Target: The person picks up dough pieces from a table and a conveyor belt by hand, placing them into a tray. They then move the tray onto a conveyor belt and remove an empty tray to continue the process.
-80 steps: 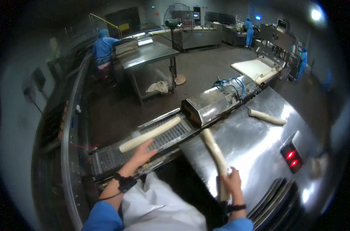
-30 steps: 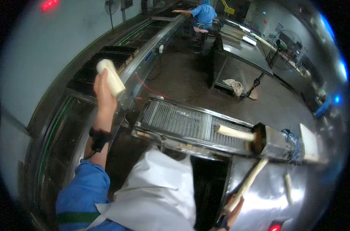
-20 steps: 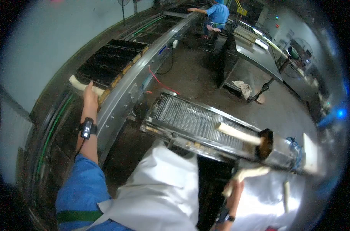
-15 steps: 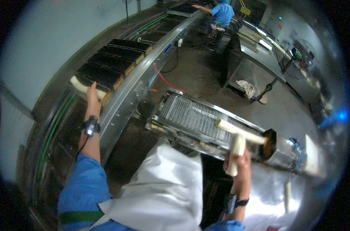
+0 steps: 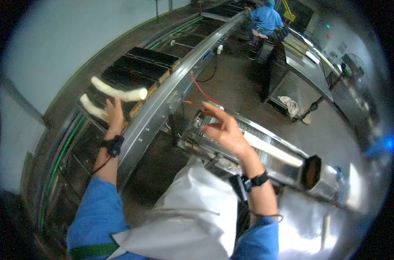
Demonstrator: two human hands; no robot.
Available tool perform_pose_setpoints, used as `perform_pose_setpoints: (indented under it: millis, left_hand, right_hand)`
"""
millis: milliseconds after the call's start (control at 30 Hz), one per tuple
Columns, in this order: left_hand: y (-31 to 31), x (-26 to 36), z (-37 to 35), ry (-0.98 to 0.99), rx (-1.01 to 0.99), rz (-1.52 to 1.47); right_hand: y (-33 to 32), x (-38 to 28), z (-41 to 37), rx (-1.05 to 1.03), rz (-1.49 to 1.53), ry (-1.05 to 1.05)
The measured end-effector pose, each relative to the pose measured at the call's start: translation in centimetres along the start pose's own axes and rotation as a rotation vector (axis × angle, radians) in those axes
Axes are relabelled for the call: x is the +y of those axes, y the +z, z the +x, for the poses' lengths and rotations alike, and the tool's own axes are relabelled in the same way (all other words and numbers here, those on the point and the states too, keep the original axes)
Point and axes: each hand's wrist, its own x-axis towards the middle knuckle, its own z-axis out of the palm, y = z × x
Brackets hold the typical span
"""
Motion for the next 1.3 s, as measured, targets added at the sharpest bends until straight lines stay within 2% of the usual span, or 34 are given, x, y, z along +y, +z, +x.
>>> perform_pose_setpoints:
  millis: [33,100,167,200,233,300,333,400,433,500,533,567,633,700,767,833,900,967,1033,1067,1100,1167,1200,1233,1300]
  left_hand:
    - [-0.4,0.4,-0.6,0.008,-0.028,0.096]
    - [-0.9,1.0,-1.8,0.000,0.010,0.107]
    - [-1.9,3.0,-3.2,-0.023,-0.094,0.240]
    - [-1.4,2.1,-2.9,0.008,-0.079,0.246]
    - [-1.8,2.1,-3.0,0.010,-0.075,0.242]
    - [-2.6,2.2,-3.4,-0.030,-0.129,0.285]
    - [-2.8,1.8,-3.2,0.042,-0.085,0.334]
    - [-2.4,1.0,-3.2,0.007,-0.112,0.347]
    - [-2.7,1.4,-3.5,-0.031,-0.136,0.363]
    - [-1.7,1.1,-2.6,-0.040,-0.138,0.379]
    - [-0.9,0.1,-1.3,-0.024,-0.116,0.341]
    - [-0.7,-0.2,-0.8,-0.007,-0.094,0.303]
    - [-0.4,-0.3,-0.4,0.010,-0.094,0.253]
    - [-0.8,0.7,-0.7,0.027,-0.095,0.203]
    - [-1.5,2.3,-1.6,-0.002,-0.108,0.198]
    - [-1.2,2.5,-1.5,-0.010,-0.109,0.219]
    - [-0.9,2.7,-1.8,-0.019,-0.109,0.241]
    - [-0.8,3.3,-1.9,-0.027,-0.113,0.282]
    - [-0.3,3.3,-1.8,-0.013,-0.113,0.324]
    - [-0.2,3.3,-1.9,-0.007,-0.114,0.364]
    - [-0.2,3.3,-1.9,0.001,-0.116,0.363]
    - [-0.6,3.7,-2.1,-0.038,-0.136,0.314]
    - [-1.0,4.3,-2.4,-0.050,-0.132,0.319]
    - [-0.6,3.8,-2.1,-0.051,-0.134,0.314]
    - [0.3,2.5,-1.0,-0.045,-0.110,0.349]
  right_hand:
    - [-1.0,2.4,-0.3,0.086,-0.155,0.211]
    - [-4.5,12.1,-1.2,0.148,-0.801,0.187]
    - [-7.5,17.0,-3.0,0.175,-1.063,0.538]
    - [-8.6,19.5,-4.1,0.181,-1.106,0.725]
    - [-8.5,19.6,-5.2,0.211,-1.215,0.773]
    - [-8.4,19.6,-6.8,0.293,-1.314,0.651]
    - [-8.2,19.2,-6.6,0.297,-1.315,0.646]
    - [-6.8,18.8,-6.5,0.169,-1.553,0.541]
    - [-6.0,17.7,-6.0,0.173,-1.556,0.544]
    - [-4.8,15.2,-4.9,0.008,-1.437,0.679]
    - [-5.2,16.9,-4.7,0.016,-1.417,0.571]
    - [-4.9,15.8,-4.0,0.017,-1.418,0.574]
    - [-4.8,12.7,-1.6,0.196,-1.272,0.540]
    - [-5.9,8.3,0.7,0.416,-1.071,0.202]
    - [-6.7,3.4,3.4,0.426,-0.450,0.020]
    - [-5.9,-2.1,6.1,0.441,-0.090,-0.089]
    - [-4.8,-6.4,8.4,0.425,0.091,-0.167]
    - [-2.8,-10.0,10.0,0.379,0.364,-0.127]
    - [-1.9,-9.9,11.8,0.234,0.523,-0.197]
    - [-1.0,-10.2,11.8,0.255,0.556,-0.181]
    - [-0.5,-10.2,11.3,0.257,0.440,-0.155]
    - [-0.6,-6.5,10.9,0.168,0.393,-0.226]
    - [-1.0,-4.7,9.8,0.141,0.256,-0.238]
    - [-1.4,-3.0,8.2,0.140,0.233,-0.072]
    - [-4.6,5.7,6.0,0.134,-0.222,-0.029]
